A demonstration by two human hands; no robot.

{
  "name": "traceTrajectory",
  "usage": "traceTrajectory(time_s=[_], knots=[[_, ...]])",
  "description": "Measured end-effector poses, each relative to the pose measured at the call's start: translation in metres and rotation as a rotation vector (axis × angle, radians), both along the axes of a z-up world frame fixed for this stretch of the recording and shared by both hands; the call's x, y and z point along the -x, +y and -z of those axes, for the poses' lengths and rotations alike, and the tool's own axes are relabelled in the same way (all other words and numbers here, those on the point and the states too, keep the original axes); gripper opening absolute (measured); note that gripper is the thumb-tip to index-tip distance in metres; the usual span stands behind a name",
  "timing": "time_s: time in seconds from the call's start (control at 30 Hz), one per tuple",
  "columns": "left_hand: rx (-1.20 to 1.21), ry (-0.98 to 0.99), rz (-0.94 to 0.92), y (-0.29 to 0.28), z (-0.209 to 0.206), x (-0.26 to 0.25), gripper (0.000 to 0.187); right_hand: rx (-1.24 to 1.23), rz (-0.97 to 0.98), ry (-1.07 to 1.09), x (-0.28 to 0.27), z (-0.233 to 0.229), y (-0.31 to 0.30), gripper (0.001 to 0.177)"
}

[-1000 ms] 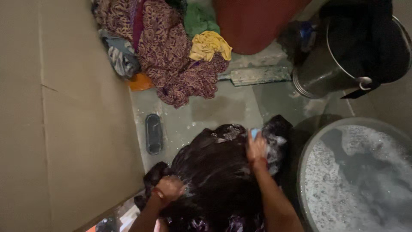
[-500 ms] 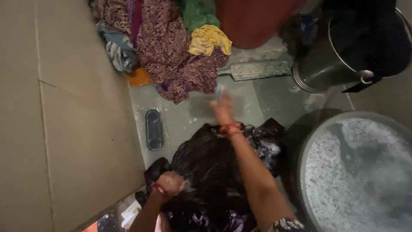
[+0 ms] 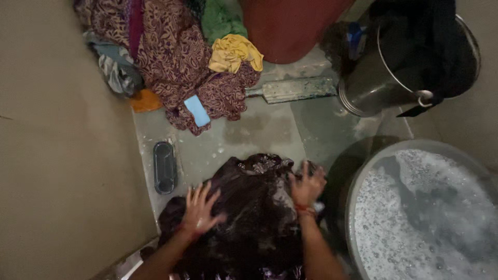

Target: The person hand-washes a dark garment and a patterned cloth on a tiled floor. They scrub the items with a brush and soap, rinse them in a basin of water, and wring them out.

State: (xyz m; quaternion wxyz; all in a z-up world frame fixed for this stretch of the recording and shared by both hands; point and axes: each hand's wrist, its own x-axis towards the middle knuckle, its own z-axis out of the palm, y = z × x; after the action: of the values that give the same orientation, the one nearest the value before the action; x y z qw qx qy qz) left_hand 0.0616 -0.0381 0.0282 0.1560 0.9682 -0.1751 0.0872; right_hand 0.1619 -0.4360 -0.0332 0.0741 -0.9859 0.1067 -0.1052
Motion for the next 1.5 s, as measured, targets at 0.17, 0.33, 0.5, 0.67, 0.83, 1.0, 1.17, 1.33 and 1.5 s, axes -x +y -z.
traceTrajectory(time_s=[0.17,0.33,0.5,0.67,0.83,1.0,1.17,1.33,1.5], knots=[[0.035,0.402,-0.312,-0.112,-0.027,-0.131,0.086,-0.205,-0.526,0.127,-0.047,-0.034,0.073,0.075],[-0.019,0.400,0.167,-0.111,-0.043,-0.065,0.079,-0.060,-0.664,0.221,0.043,-0.087,0.099,0.078],[0.016,0.365,0.095,-0.140,0.003,0.021,0.085,-0.030,-0.674,0.290,0.080,-0.078,0.103,0.081],[0.197,0.476,0.152,-0.131,0.039,-0.084,0.059,-0.045,-0.666,0.299,0.022,-0.070,0.078,0.085],[0.262,0.447,0.048,-0.033,-0.014,-0.073,0.078,-0.124,-0.408,0.097,0.054,-0.106,0.046,0.089],[0.163,-0.109,0.234,-0.025,-0.052,0.057,0.096,0.044,-0.351,0.539,0.166,-0.134,0.099,0.107],[-0.473,0.609,0.220,-0.095,-0.049,-0.035,0.110,0.007,-0.643,0.277,0.052,-0.101,0.123,0.090],[-0.279,0.439,-0.037,-0.092,-0.066,-0.151,0.085,-0.027,-0.492,0.212,-0.027,-0.108,0.105,0.073],[-0.248,0.518,-0.101,-0.088,-0.075,-0.171,0.085,0.017,-0.469,0.679,0.109,-0.142,0.132,0.084]])
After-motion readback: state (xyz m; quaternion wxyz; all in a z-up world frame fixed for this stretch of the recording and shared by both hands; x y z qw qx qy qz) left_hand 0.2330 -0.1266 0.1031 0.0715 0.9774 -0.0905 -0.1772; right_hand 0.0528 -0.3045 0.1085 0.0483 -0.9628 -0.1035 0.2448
